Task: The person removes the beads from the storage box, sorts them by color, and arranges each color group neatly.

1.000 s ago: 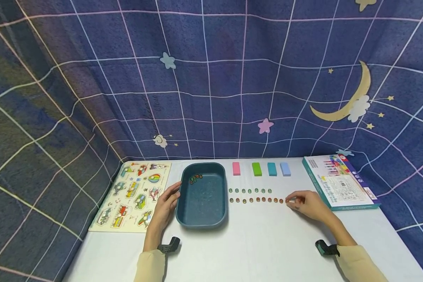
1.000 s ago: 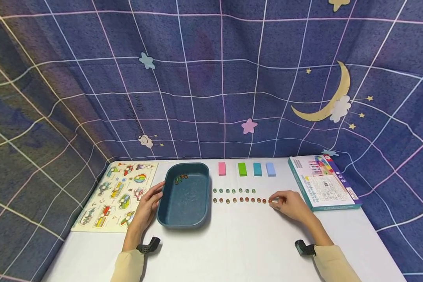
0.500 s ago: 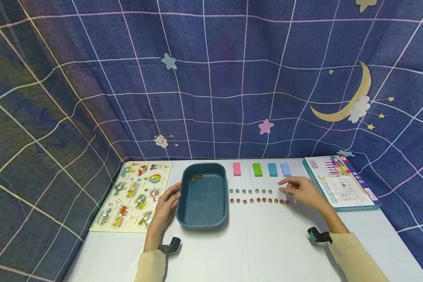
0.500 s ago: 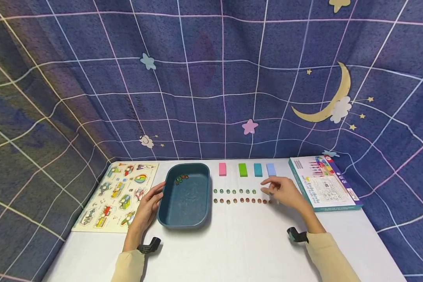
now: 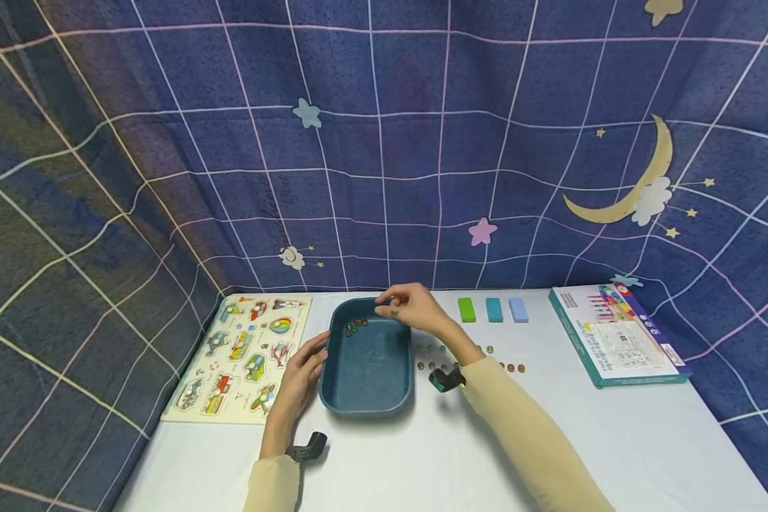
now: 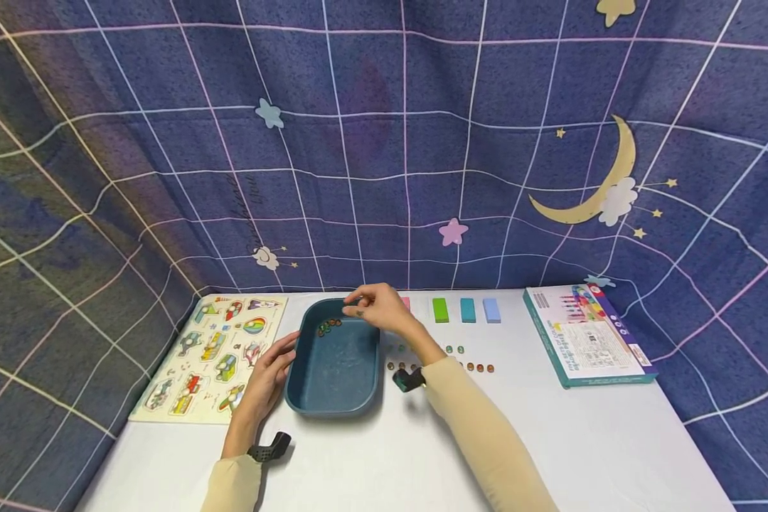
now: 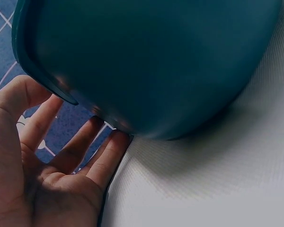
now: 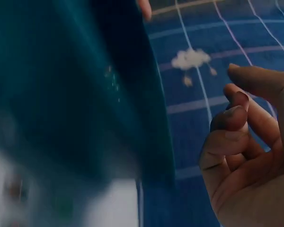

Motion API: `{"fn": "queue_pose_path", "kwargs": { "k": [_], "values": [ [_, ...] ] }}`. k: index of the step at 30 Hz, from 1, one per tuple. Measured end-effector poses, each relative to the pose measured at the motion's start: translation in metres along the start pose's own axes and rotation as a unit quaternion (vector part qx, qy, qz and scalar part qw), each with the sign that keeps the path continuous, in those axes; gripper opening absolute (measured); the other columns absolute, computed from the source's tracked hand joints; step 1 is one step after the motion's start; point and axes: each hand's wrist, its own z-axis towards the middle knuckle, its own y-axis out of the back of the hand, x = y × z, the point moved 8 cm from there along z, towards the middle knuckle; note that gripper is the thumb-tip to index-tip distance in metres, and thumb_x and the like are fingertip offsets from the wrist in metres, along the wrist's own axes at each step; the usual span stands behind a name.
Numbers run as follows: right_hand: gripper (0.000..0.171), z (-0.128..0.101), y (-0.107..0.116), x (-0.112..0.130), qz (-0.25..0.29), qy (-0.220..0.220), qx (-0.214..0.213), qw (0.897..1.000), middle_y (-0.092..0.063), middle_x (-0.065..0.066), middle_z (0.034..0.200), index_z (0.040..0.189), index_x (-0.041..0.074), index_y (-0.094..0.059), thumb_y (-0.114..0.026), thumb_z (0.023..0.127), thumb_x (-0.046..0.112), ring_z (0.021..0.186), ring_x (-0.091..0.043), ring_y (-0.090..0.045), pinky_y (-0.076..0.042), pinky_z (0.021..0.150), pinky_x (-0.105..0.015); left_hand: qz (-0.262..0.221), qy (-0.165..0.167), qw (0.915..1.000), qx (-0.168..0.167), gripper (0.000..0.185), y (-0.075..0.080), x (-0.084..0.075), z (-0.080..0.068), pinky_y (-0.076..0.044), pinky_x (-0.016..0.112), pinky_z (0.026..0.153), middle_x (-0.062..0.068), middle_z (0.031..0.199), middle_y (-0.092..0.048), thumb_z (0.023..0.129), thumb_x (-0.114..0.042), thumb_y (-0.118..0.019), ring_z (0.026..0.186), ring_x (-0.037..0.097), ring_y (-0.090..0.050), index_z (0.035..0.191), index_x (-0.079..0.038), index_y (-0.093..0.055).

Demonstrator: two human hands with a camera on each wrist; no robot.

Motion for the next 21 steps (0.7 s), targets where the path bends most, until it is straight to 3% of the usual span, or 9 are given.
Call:
{"fn": "queue_pose_path", "kwargs": {
  "k": [5,10,16,21],
  "values": [
    [0.025,0.033,-0.045,0.006,-0.018,-0.008,0.022,1.0,-0.055,0.006,0.067,0.115,0.01,-0.081,-0.08,0.095,0.025,0.061,-0.01,-0.047,-0.04,0.057,-0.022,0.0,-0.003,1.0,0.008,0.051,0.0,0.0,0.0,-0.058,0.019,0.101,0.011,0.153,-0.056,0.105,-0.015,-0.061,0.12,0.002,-0.067,0.154,-0.004,-0.052],
    [0.018,0.046,-0.079,-0.006,-0.083,-0.023,0.037,0.996,-0.062,0.005,0.064,0.107,0.009,-0.083,-0.081,0.091,0.017,0.059,-0.006,-0.052,-0.043,0.057,-0.019,-0.004,-0.013,0.9996,0.025,0.051,0.0,-0.001,0.0,-0.058,0.019,0.101,0.017,0.155,-0.051,0.106,-0.014,-0.059,0.12,0.004,-0.067,0.155,-0.002,-0.05],
    [0.016,0.044,-0.101,-0.022,-0.159,-0.028,0.054,0.985,-0.079,-0.003,0.084,0.102,0.012,-0.084,-0.086,0.087,0.015,0.066,-0.005,-0.054,-0.044,0.061,-0.016,-0.015,-0.024,0.9989,0.038,0.051,-0.003,-0.004,-0.001,-0.059,0.02,0.101,0.023,0.158,-0.048,0.106,-0.011,-0.058,0.12,0.005,-0.067,0.155,0.0,-0.048],
    [0.013,0.044,-0.106,-0.025,-0.181,-0.024,0.061,0.981,-0.082,-0.003,0.091,0.1,0.014,-0.085,-0.087,0.088,0.019,0.068,-0.005,-0.056,-0.045,0.06,-0.015,-0.018,-0.016,0.9992,0.032,0.051,-0.003,-0.003,-0.001,-0.058,0.02,0.101,0.014,0.153,-0.054,0.106,-0.011,-0.057,0.121,0.005,-0.066,0.155,-0.002,-0.049]
  ]
}}
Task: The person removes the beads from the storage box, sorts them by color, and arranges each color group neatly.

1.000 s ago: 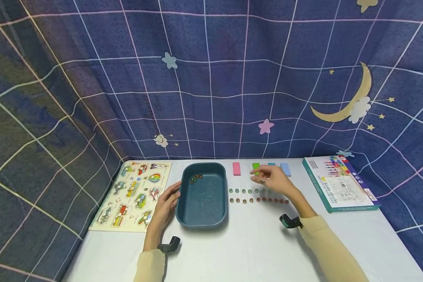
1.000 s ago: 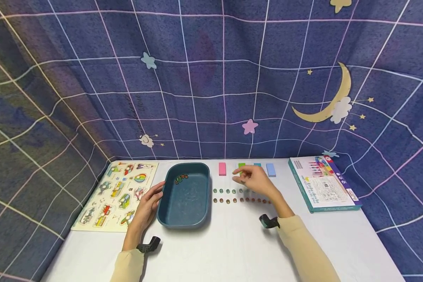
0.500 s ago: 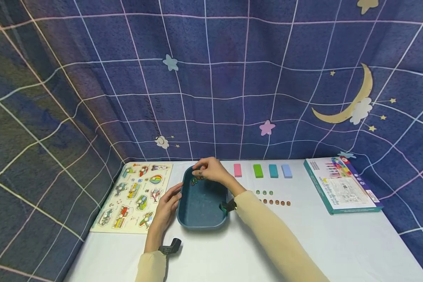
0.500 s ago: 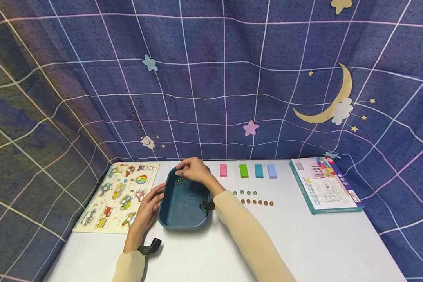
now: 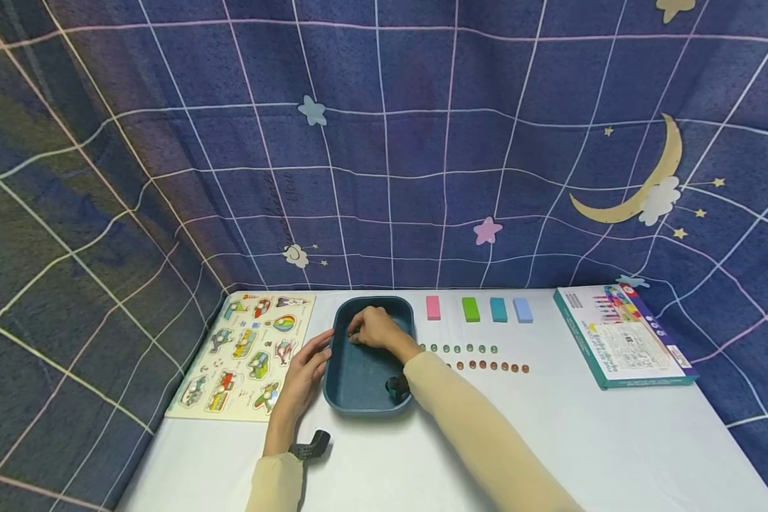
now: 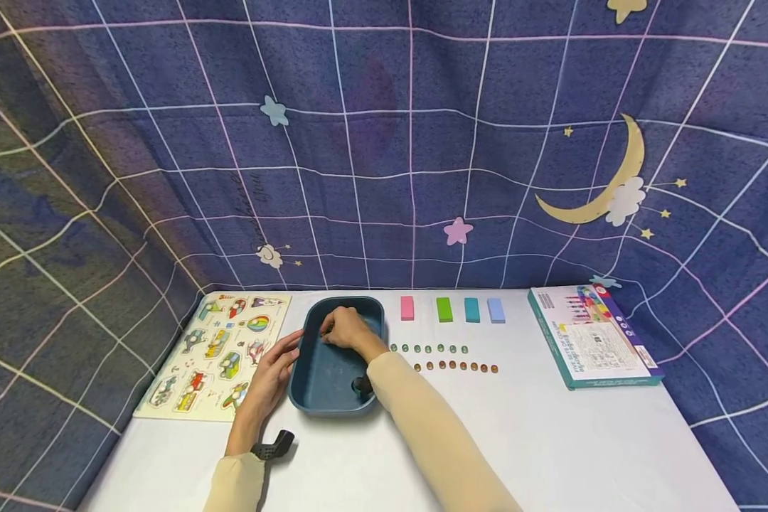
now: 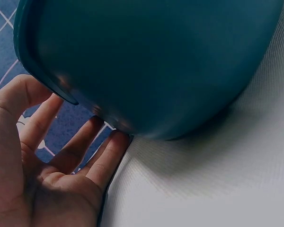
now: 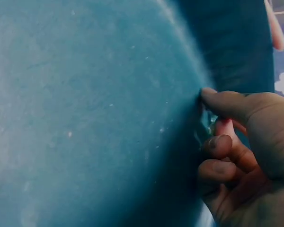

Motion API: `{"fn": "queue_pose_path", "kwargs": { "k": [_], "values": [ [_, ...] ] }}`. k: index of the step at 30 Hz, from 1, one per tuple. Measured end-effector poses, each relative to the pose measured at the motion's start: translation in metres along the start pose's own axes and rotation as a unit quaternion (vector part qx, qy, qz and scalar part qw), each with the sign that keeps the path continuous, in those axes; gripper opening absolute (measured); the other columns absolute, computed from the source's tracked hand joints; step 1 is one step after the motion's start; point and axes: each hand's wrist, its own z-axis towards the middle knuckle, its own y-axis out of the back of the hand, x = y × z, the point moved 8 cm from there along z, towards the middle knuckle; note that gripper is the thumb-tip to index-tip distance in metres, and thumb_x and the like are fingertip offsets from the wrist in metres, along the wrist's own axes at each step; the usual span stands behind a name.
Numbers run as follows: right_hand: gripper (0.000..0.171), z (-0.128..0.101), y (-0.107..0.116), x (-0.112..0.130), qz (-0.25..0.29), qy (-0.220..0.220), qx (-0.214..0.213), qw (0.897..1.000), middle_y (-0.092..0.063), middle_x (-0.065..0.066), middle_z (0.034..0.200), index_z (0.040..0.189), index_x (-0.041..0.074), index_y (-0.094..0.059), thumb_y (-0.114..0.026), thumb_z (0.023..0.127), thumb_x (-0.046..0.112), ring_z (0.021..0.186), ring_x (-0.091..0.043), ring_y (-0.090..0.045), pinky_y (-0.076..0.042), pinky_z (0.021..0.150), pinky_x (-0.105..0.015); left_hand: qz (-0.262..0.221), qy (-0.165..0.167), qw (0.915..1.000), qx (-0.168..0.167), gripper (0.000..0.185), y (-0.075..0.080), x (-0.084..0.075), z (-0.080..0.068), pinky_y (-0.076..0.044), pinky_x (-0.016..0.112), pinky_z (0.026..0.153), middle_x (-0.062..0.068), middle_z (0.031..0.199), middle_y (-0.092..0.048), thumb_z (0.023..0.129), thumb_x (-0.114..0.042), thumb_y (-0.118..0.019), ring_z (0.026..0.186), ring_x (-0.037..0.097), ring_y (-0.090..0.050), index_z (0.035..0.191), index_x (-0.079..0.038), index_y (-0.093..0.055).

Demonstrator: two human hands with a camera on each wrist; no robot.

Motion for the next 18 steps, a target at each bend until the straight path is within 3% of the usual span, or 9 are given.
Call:
{"fn": "queue_pose_path", "kwargs": {
  "k": [4,9,13,18],
  "values": [
    [0.014,-0.001,0.014,0.006,0.033,0.017,-0.001,0.999,-0.079,-0.003,0.081,0.101,0.012,-0.085,-0.085,0.089,0.019,0.063,-0.003,-0.056,-0.045,0.059,-0.015,0.006,0.005,1.0,-0.003,0.051,0.001,0.001,0.0,-0.058,0.019,0.102,0.018,0.157,-0.051,0.106,-0.011,-0.058,0.122,0.005,-0.066,0.155,-0.003,-0.05],
    [0.019,-0.02,0.059,0.007,0.072,0.052,-0.009,0.996,-0.07,0.0,0.071,0.107,0.011,-0.084,-0.082,0.093,0.023,0.061,-0.006,-0.052,-0.043,0.058,-0.019,0.004,0.009,0.9999,-0.01,0.051,0.001,0.002,0.0,-0.058,0.018,0.101,0.021,0.161,-0.048,0.105,-0.011,-0.058,0.124,0.007,-0.065,0.155,-0.003,-0.05],
    [0.02,-0.06,0.101,-0.018,0.08,0.057,-0.039,0.994,-0.069,-0.001,0.075,0.11,0.012,-0.083,-0.081,0.094,0.024,0.064,-0.009,-0.051,-0.043,0.061,-0.022,0.005,0.009,0.9999,-0.009,0.052,0.0,0.002,0.0,-0.058,0.018,0.101,0.022,0.161,-0.047,0.106,-0.011,-0.059,0.126,0.009,-0.064,0.155,-0.002,-0.049],
    [0.022,-0.128,0.139,-0.077,0.074,0.017,-0.084,0.994,-0.068,-0.001,0.079,0.112,0.009,-0.081,-0.08,0.095,0.023,0.067,-0.009,-0.055,-0.047,0.063,-0.023,0.006,0.008,0.9998,-0.019,0.051,0.002,0.001,-0.001,-0.058,0.017,0.1,0.022,0.16,-0.049,0.105,-0.011,-0.059,0.124,0.008,-0.064,0.154,-0.002,-0.05]
  ]
}}
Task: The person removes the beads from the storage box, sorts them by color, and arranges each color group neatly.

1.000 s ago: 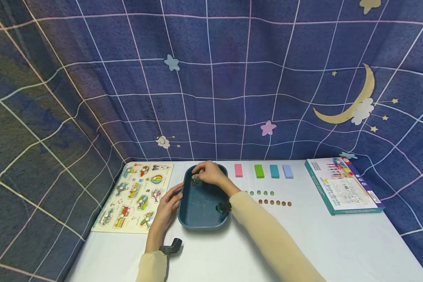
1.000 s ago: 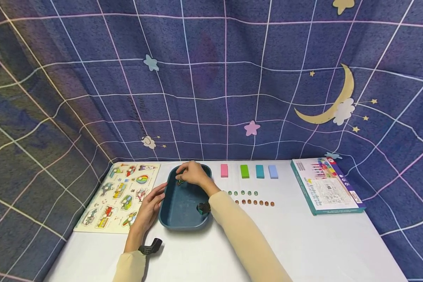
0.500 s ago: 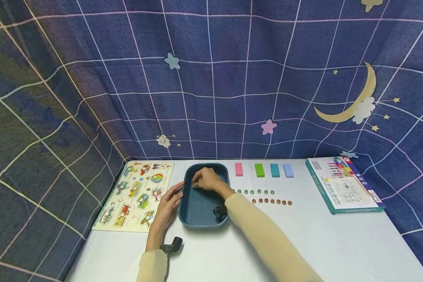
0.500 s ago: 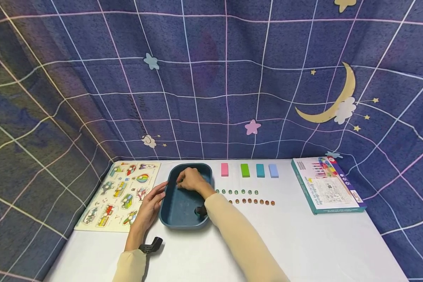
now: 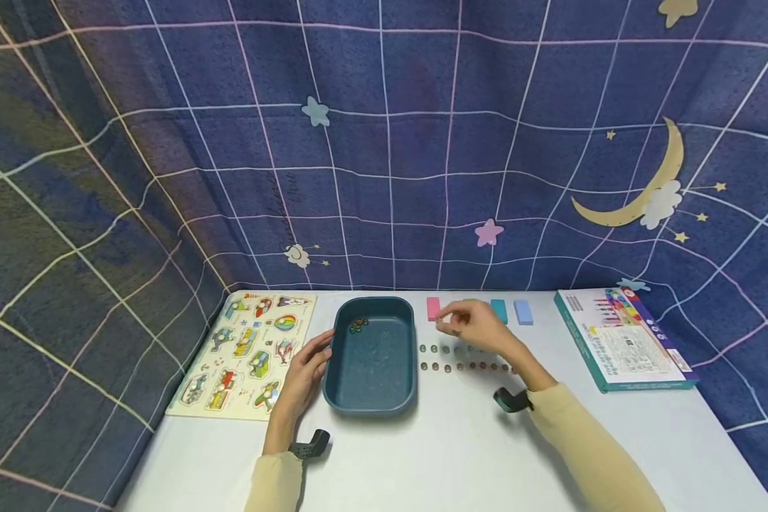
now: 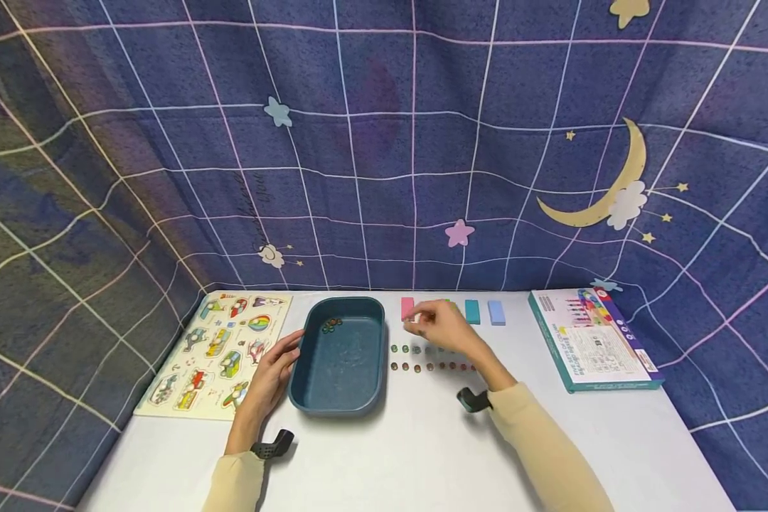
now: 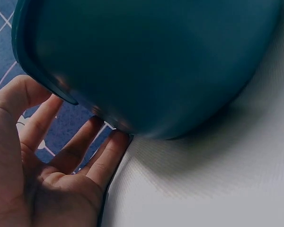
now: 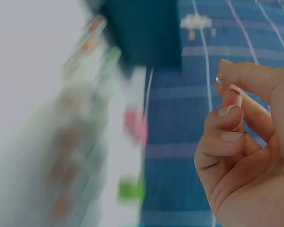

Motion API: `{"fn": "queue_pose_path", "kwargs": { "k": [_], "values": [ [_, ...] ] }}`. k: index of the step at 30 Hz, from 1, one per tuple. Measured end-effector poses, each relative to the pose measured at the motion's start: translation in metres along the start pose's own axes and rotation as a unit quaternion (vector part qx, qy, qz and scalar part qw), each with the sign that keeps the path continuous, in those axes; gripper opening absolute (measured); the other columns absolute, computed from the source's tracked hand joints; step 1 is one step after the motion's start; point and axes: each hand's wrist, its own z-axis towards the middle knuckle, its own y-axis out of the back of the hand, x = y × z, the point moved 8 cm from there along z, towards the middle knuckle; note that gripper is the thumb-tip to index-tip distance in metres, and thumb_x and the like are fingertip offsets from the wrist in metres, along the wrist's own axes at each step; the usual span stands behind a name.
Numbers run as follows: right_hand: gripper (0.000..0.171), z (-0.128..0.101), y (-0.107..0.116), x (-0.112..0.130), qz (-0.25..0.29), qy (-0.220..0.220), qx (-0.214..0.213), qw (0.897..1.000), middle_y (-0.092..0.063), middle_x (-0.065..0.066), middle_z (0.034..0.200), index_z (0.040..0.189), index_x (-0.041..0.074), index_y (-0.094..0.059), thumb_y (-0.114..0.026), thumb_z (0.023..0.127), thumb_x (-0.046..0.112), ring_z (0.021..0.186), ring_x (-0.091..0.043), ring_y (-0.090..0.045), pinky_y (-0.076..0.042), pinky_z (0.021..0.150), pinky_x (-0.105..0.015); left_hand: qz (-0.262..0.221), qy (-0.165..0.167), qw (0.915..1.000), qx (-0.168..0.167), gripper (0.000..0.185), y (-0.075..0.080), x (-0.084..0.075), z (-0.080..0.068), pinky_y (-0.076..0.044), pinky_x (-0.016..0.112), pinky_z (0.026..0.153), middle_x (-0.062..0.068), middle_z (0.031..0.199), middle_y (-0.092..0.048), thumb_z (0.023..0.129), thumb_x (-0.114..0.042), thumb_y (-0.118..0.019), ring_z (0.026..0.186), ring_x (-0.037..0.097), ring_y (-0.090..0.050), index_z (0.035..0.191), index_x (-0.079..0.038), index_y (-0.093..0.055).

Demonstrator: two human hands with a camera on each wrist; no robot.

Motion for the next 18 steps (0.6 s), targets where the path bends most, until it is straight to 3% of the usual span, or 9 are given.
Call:
{"fn": "queue_pose_path", "kwargs": {
  "k": [6,10,13,18],
  "values": [
    [0.022,-0.083,0.052,-0.069,-0.018,-0.062,-0.056,0.996,-0.064,-0.001,0.074,0.111,0.004,-0.079,-0.079,0.095,0.019,0.061,-0.003,-0.05,-0.043,0.054,-0.021,0.009,0.012,0.9999,-0.003,0.052,-0.001,0.003,0.0,-0.057,0.017,0.101,0.019,0.161,-0.049,0.105,-0.013,-0.06,0.124,0.005,-0.063,0.155,-0.004,-0.051],
    [0.016,-0.124,0.07,-0.097,-0.038,-0.082,-0.073,0.993,-0.059,0.002,0.07,0.107,0.004,-0.079,-0.078,0.095,0.014,0.058,-0.001,-0.045,-0.039,0.053,-0.021,0.012,0.011,0.9999,-0.005,0.051,-0.001,0.003,0.0,-0.057,0.017,0.101,0.017,0.159,-0.05,0.105,-0.013,-0.06,0.122,0.003,-0.064,0.155,-0.004,-0.051],
    [0.013,-0.14,0.073,-0.107,-0.049,-0.081,-0.07,0.993,-0.057,0.004,0.07,0.106,0.005,-0.08,-0.078,0.094,0.011,0.058,0.0,-0.043,-0.038,0.055,-0.021,0.008,0.007,0.9999,-0.011,0.05,0.001,0.002,0.0,-0.057,0.017,0.1,0.014,0.154,-0.053,0.105,-0.011,-0.059,0.12,0.003,-0.064,0.154,-0.004,-0.052],
    [0.012,-0.149,0.069,-0.115,-0.071,-0.076,-0.063,0.993,-0.055,0.006,0.069,0.105,0.007,-0.08,-0.078,0.094,0.012,0.058,0.002,-0.043,-0.038,0.055,-0.02,0.01,0.01,0.9998,-0.015,0.051,0.001,0.003,0.001,-0.057,0.017,0.101,0.006,0.149,-0.057,0.104,-0.013,-0.061,0.121,0.003,-0.064,0.154,-0.005,-0.052]
  ]
}}
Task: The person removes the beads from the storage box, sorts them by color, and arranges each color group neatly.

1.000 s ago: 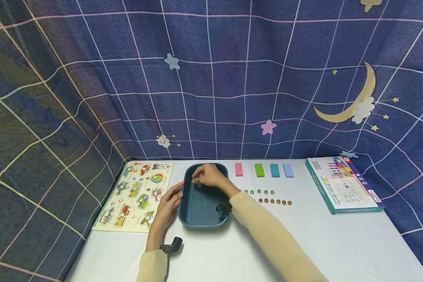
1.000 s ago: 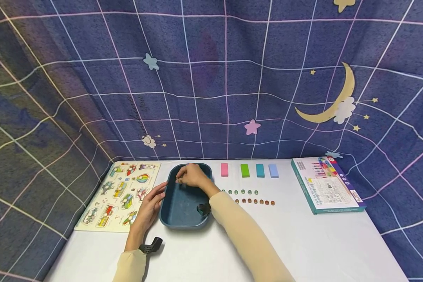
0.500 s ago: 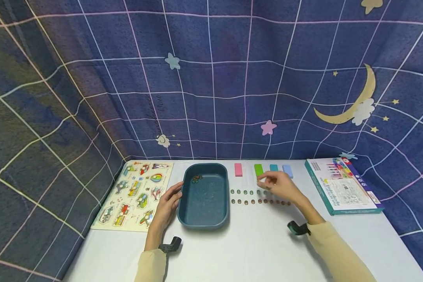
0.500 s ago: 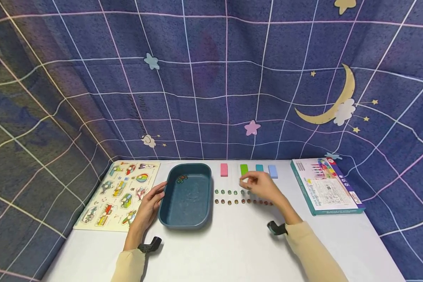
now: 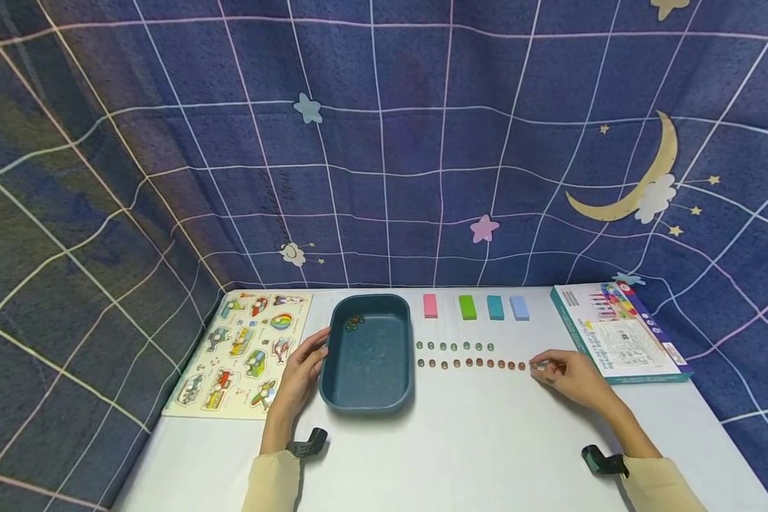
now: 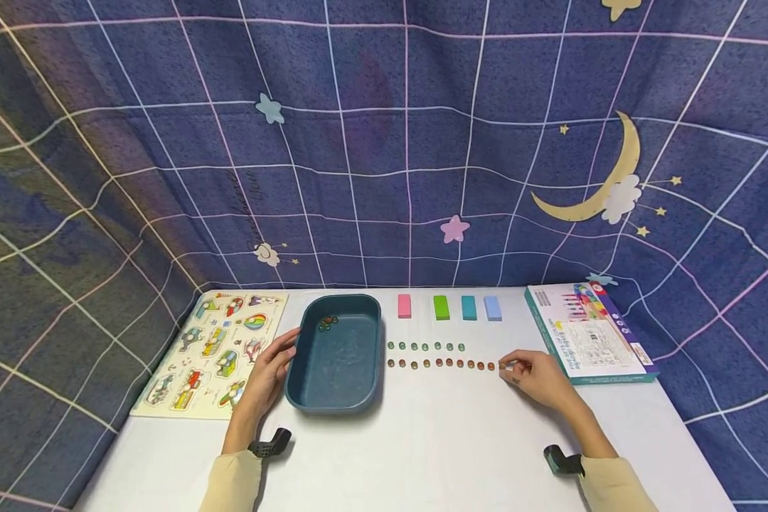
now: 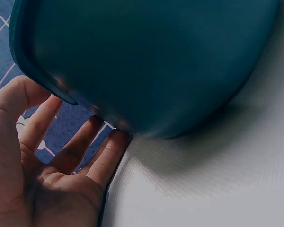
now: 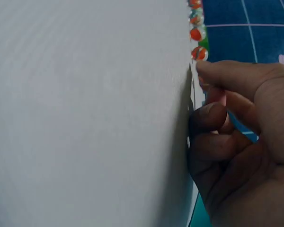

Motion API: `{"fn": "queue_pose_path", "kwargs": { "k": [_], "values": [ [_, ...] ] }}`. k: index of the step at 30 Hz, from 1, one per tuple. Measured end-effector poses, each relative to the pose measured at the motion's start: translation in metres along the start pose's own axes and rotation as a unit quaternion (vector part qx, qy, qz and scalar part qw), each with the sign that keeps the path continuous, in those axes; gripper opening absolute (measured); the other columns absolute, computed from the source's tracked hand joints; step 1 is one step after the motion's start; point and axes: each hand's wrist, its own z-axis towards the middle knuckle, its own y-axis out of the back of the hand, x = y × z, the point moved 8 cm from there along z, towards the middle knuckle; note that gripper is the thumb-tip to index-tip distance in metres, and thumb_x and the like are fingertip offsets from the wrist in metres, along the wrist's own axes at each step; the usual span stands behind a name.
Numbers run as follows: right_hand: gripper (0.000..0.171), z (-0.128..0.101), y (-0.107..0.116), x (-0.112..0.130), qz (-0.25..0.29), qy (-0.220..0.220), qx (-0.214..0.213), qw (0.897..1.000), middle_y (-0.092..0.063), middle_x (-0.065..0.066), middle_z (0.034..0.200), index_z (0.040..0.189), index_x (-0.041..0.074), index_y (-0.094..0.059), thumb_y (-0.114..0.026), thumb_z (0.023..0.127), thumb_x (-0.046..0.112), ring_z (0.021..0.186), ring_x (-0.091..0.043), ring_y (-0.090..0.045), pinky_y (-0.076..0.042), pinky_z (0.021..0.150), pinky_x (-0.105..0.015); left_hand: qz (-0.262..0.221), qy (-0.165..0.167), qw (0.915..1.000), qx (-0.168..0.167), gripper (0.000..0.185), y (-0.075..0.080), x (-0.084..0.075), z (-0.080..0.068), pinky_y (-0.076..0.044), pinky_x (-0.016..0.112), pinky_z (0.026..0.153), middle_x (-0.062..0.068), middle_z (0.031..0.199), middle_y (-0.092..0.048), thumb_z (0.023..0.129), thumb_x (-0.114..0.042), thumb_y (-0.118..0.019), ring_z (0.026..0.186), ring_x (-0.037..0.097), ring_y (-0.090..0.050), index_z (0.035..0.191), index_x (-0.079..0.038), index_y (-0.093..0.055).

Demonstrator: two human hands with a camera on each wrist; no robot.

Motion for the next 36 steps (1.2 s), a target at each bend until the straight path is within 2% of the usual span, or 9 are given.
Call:
{"fn": "queue_pose_path", "kwargs": {
  "k": [9,13,17,20,24,27,32,36],
  "values": [
    [0.013,0.002,-0.004,-0.002,-0.029,-0.001,-0.002,1.0,-0.056,0.008,0.07,0.105,0.01,-0.081,-0.08,0.093,0.015,0.061,0.001,-0.043,-0.037,0.056,-0.02,0.012,-0.007,0.9999,-0.008,0.049,0.001,-0.002,-0.001,-0.058,0.017,0.099,0.01,0.149,-0.058,0.105,-0.015,-0.062,0.118,0.002,-0.065,0.152,-0.005,-0.055],
    [0.017,0.004,-0.003,0.001,-0.018,0.008,0.01,1.0,-0.056,0.007,0.07,0.109,0.007,-0.08,-0.08,0.093,0.015,0.061,0.001,-0.044,-0.037,0.056,-0.021,0.014,-0.016,0.9997,-0.012,0.047,0.001,-0.003,-0.001,-0.058,0.017,0.097,0.008,0.147,-0.059,0.105,-0.015,-0.062,0.116,0.002,-0.066,0.151,-0.006,-0.057],
    [0.021,0.008,0.001,0.004,-0.001,-0.013,0.023,1.0,-0.056,0.004,0.072,0.113,0.005,-0.078,-0.079,0.095,0.015,0.061,0.0,-0.044,-0.038,0.056,-0.021,0.007,-0.015,0.9998,-0.009,0.048,0.001,-0.003,0.0,-0.058,0.017,0.097,0.007,0.146,-0.06,0.104,-0.015,-0.063,0.117,0.002,-0.066,0.151,-0.005,-0.057],
    [0.022,0.018,0.008,0.014,0.001,-0.015,0.013,1.0,-0.057,0.003,0.073,0.115,0.003,-0.078,-0.077,0.096,0.014,0.06,-0.001,-0.043,-0.037,0.054,-0.021,0.009,-0.008,0.9999,-0.007,0.049,0.001,-0.002,0.0,-0.058,0.017,0.098,0.008,0.148,-0.059,0.104,-0.015,-0.063,0.118,0.002,-0.066,0.152,-0.005,-0.055],
    [0.023,0.044,0.012,0.046,0.022,0.007,-0.002,1.0,-0.06,0.001,0.073,0.116,0.002,-0.077,-0.076,0.097,0.015,0.061,-0.004,-0.045,-0.038,0.053,-0.023,0.008,-0.002,1.0,-0.003,0.05,0.0,-0.001,-0.002,-0.058,0.017,0.099,0.013,0.154,-0.055,0.105,-0.014,-0.061,0.119,0.002,-0.065,0.153,-0.005,-0.053],
    [0.024,0.072,0.001,0.081,0.046,0.021,0.002,0.999,-0.066,-0.004,0.076,0.117,0.002,-0.078,-0.076,0.097,0.016,0.063,-0.006,-0.05,-0.042,0.056,-0.022,0.002,0.001,1.0,-0.002,0.051,0.001,-0.001,-0.002,-0.058,0.017,0.099,0.009,0.151,-0.057,0.104,-0.013,-0.061,0.119,0.002,-0.065,0.154,-0.005,-0.053],
    [0.023,0.121,-0.039,0.15,0.095,0.055,0.03,0.993,-0.069,-0.005,0.081,0.117,0.004,-0.078,-0.076,0.098,0.017,0.068,-0.01,-0.057,-0.048,0.064,-0.023,0.002,0.002,1.0,0.001,0.051,0.0,-0.001,0.0,-0.058,0.018,0.1,0.009,0.152,-0.056,0.104,-0.013,-0.061,0.119,0.002,-0.066,0.154,-0.006,-0.053],
    [0.024,0.152,-0.081,0.196,0.158,0.061,0.06,0.984,-0.068,-0.003,0.079,0.118,0.007,-0.079,-0.075,0.098,0.02,0.063,-0.011,-0.055,-0.045,0.058,-0.024,0.009,0.002,1.0,0.004,0.05,0.0,-0.001,0.0,-0.057,0.017,0.1,0.016,0.158,-0.052,0.104,-0.014,-0.061,0.12,0.001,-0.065,0.154,-0.006,-0.053]
  ]
}}
